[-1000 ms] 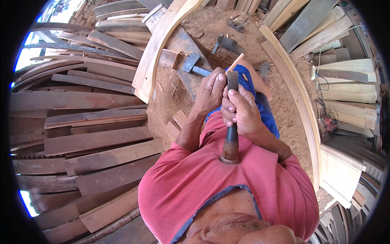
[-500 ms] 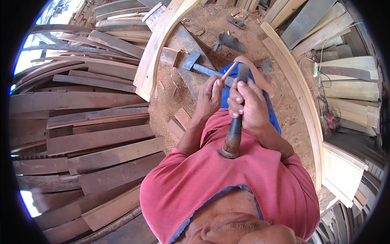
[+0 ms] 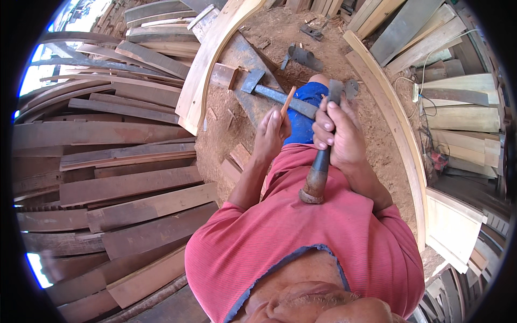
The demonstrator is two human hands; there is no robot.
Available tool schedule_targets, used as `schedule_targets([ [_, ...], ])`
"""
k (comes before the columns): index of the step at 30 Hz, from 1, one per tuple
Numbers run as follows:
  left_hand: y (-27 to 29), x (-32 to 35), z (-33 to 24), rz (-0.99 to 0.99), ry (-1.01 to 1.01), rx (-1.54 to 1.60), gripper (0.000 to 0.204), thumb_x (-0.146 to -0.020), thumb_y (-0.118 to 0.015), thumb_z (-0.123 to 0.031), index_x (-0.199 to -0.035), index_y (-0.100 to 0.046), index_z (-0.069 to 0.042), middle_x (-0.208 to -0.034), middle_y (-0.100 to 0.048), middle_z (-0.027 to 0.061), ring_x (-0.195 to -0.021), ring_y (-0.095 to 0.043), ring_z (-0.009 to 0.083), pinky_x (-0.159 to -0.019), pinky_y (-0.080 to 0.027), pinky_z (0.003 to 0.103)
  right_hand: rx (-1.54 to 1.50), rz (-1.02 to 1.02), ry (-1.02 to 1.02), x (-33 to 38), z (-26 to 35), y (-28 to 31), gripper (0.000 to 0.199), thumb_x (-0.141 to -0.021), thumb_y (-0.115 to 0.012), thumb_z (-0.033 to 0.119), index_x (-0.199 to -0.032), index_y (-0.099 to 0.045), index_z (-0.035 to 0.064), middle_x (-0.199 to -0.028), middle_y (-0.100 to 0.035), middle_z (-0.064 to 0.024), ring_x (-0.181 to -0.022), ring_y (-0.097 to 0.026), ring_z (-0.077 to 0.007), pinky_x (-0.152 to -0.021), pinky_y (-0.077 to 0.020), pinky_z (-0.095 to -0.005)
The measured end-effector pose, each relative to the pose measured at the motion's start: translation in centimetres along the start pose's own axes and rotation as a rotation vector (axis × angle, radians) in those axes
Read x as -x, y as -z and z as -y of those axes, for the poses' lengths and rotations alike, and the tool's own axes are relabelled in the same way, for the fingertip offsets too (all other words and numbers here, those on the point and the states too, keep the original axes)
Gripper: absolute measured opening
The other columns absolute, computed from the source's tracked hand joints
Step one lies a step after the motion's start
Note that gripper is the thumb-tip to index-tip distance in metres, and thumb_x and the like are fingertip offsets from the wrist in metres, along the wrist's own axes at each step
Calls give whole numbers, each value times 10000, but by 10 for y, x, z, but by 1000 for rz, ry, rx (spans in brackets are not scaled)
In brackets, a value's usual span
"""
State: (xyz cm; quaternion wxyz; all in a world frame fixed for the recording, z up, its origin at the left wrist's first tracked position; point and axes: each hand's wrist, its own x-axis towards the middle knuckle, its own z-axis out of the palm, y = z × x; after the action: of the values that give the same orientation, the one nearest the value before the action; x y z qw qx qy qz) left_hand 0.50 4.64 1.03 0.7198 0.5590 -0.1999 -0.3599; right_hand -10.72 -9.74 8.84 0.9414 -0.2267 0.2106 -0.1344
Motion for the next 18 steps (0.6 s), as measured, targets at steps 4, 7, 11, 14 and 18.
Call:
schedule_targets([
  [4,-12,-23,-6,131,189,501,423,-1056,-424,-384,-792,-519,-68,-557,-297,-51,-474,-262,76,-483,-265,256,106,18,29,-14,-9,-2,169,-1037,-482,226,-1104,-517,75,-700,-481,19,-478,-406,-41,-443,-386,-214],
  [7,-15,-28,-14,300,292,641,418,-1051,-436,-388,-814,-546,-63,-549,-305,-49,-461,-265,65,-467,-270,244,385,-54,262,-21,-2,2,199,-1009,-562,201,-1139,-556,50,-634,-472,37,-476,-400,-12,-432,-350,-186],
  [11,-17,-23,-14,419,453,608,414,-1054,-422,-394,-869,-564,-52,-564,-334,-50,-476,-285,63,-476,-263,230,508,-88,295,-28,9,14,187,-981,-625,217,-1035,-614,38,-630,-478,62,-496,-398,0,-437,-332,-187],
  [14,-21,-20,-8,352,404,496,394,-1059,-420,-381,-896,-569,-55,-566,-346,-49,-480,-292,61,-476,-264,234,612,-77,335,-33,8,22,187,-985,-619,212,-1037,-608,33,-621,-474,67,-497,-400,0,-442,-338,-185],
  [18,-23,-23,-5,346,286,408,367,-1062,-424,-373,-920,-565,-66,-587,-362,-46,-497,-301,60,-479,-264,237,476,-72,282,-37,6,25,204,-1009,-573,233,-1081,-576,42,-706,-503,34,-541,-442,-21,-463,-364,-194],
])
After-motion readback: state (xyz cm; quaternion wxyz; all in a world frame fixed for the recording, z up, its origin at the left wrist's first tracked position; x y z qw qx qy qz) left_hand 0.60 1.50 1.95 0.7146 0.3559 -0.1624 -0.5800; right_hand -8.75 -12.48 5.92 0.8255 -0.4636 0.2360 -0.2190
